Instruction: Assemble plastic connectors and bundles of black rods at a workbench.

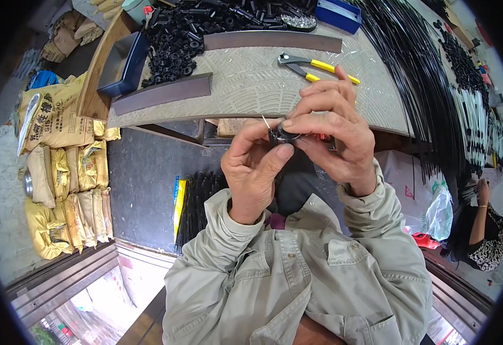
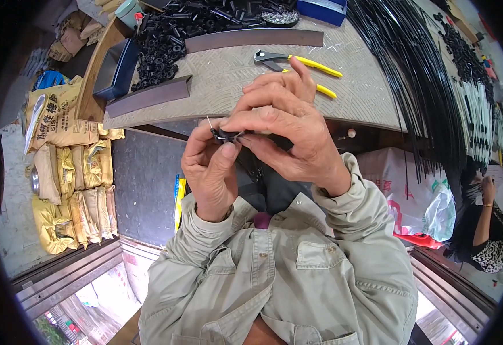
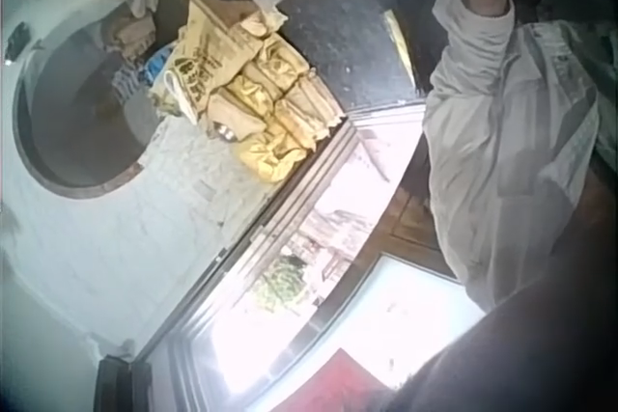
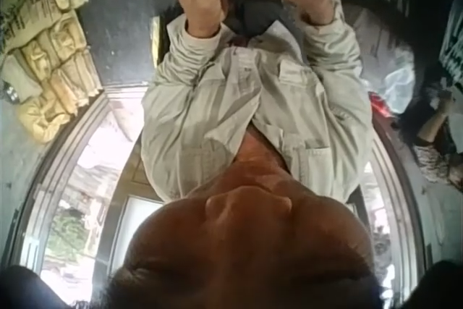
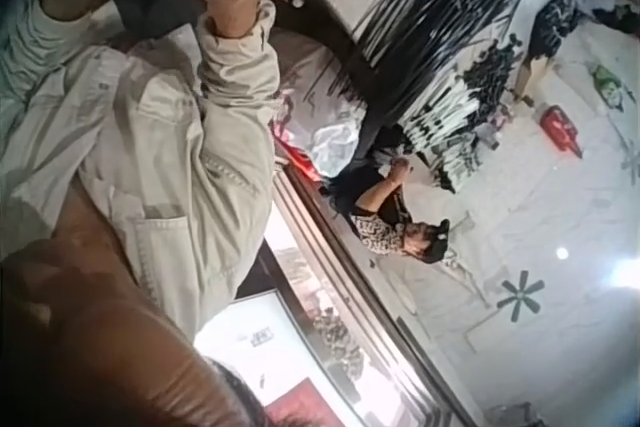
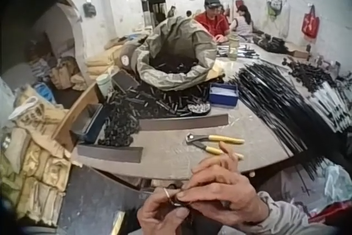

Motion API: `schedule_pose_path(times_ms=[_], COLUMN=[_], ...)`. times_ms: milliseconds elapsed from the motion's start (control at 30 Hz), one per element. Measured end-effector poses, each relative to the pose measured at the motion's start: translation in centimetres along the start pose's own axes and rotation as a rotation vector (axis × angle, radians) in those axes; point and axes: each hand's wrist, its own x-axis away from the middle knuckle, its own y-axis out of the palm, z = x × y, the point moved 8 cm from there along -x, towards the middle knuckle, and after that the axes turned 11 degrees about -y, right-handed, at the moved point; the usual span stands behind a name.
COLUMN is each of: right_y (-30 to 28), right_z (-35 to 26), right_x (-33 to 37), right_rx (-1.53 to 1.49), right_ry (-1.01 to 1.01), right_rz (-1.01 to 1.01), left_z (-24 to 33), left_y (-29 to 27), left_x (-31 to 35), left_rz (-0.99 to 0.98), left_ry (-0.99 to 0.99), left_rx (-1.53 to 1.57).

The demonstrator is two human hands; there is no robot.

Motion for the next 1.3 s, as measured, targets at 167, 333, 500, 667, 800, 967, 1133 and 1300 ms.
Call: schedule_pose_path(times_ms=[167,333,500,667,800,967,1133,1300], right_y=[0.5,2.1,5.3,5.6,6.2,6.8,7.8,7.7], right_z=[-1.3,2.2,1.7,0.0,-1.1,-2.2,-1.9,-2.5], right_x=[0.1,3.7,4.5,3.7,2.8,1.9,1.9,0.8], right_rx=[0.014,-0.589,-1.069,-0.806,-0.744,-0.719,-0.834,-0.749], right_ry=[-0.08,0.428,0.521,0.36,0.338,0.311,0.29,0.276], right_rz=[-0.004,0.327,0.196,0.084,0.069,-0.026,-0.049,-0.167], left_z=[0.8,1.2,1.6,2.8,3.8,4.6,5.3,5.8], left_y=[-0.1,-0.5,-0.8,-1.7,-2.4,-2.6,-2.4,-2.7], left_x=[1.0,1.3,1.6,3.2,3.8,4.3,4.6,5.0], left_rz=[0.075,0.007,-0.033,0.039,0.065,0.007,-0.098,-0.034], left_ry=[0.03,0.103,0.039,0.016,0.052,0.021,0.009,0.071], left_rx=[0.006,0.017,0.031,-0.071,-0.107,-0.142,-0.23,-0.302])
